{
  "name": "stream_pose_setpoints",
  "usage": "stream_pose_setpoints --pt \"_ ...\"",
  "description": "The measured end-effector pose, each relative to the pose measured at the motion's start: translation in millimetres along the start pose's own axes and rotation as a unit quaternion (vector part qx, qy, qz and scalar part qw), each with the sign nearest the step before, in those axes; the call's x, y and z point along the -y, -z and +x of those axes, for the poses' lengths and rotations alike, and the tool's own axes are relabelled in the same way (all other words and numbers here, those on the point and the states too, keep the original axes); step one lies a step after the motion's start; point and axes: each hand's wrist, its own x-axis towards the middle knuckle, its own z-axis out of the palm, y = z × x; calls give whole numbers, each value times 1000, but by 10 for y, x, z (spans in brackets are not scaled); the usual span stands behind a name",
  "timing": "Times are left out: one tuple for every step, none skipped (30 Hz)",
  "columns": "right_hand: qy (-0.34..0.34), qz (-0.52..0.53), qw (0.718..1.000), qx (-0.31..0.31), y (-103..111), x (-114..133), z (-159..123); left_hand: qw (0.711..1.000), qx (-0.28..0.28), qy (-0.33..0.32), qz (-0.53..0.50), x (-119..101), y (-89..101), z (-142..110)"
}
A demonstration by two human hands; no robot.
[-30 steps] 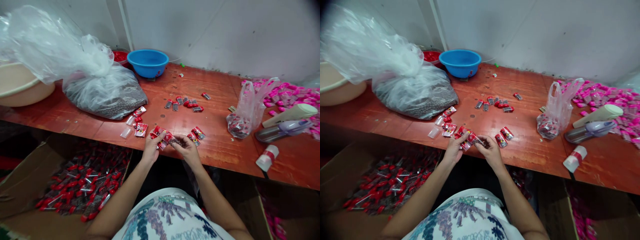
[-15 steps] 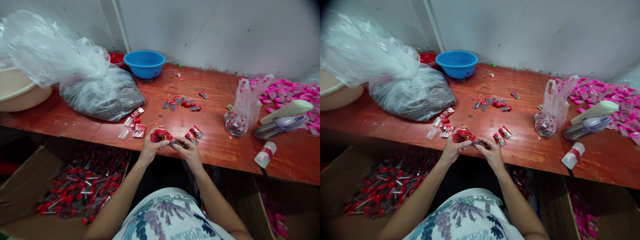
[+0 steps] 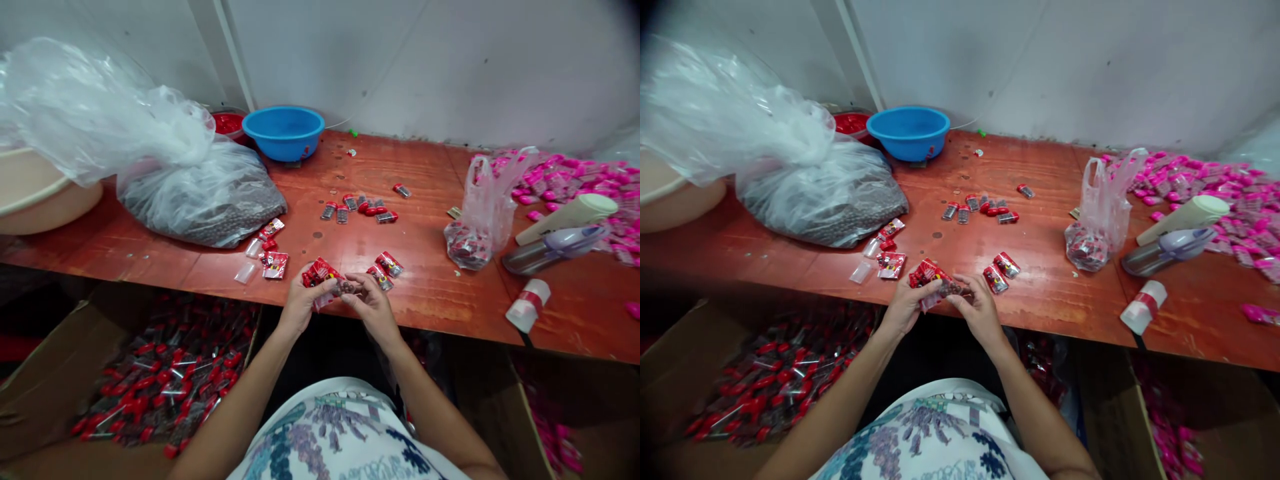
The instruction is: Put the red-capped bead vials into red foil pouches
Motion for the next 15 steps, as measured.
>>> stream_pose_setpoints --pt "4 -6 1000 21 24 0 11 1000 -1 3 -2 5 5 4" --pt "9 -9 999 35 43 2 22 1000 5 11 -1 17 9 7" --pt "13 -10 999 42 58 5 34 1000 16 23 1 36 10 11" --pt "19 -11 999 43 69 6 46 999 29 37 2 60 9 16" --pt "25 -13 999 41 75 4 59 998 40 49 1 88 7 22" --pt "28 -13 999 38 80 -1 73 997 47 57 -3 118 5 32" --pt "25 -12 999 34 85 -10 86 997 49 61 -8 148 4 44" --pt "17 -7 999 27 92 -24 100 997 51 64 -13 175 6 59" --pt "3 2 1000 16 104 -42 114 996 54 69 -18 199 11 76" --pt "-14 16 1000 4 122 -65 128 995 56 76 -22 218 19 95" --pt "-32 29 999 -10 146 -92 144 994 54 86 -27 233 29 114" --pt "-48 39 998 -25 178 -121 161 994 48 98 -30 244 42 132" --pt "-59 42 997 -40 217 -149 179 993 40 110 -32 250 55 150" --pt "-64 36 996 -55 262 -175 198 992 31 120 -35 253 70 165" --pt "-63 16 995 -70 311 -196 217 991 22 128 -37 254 84 179"
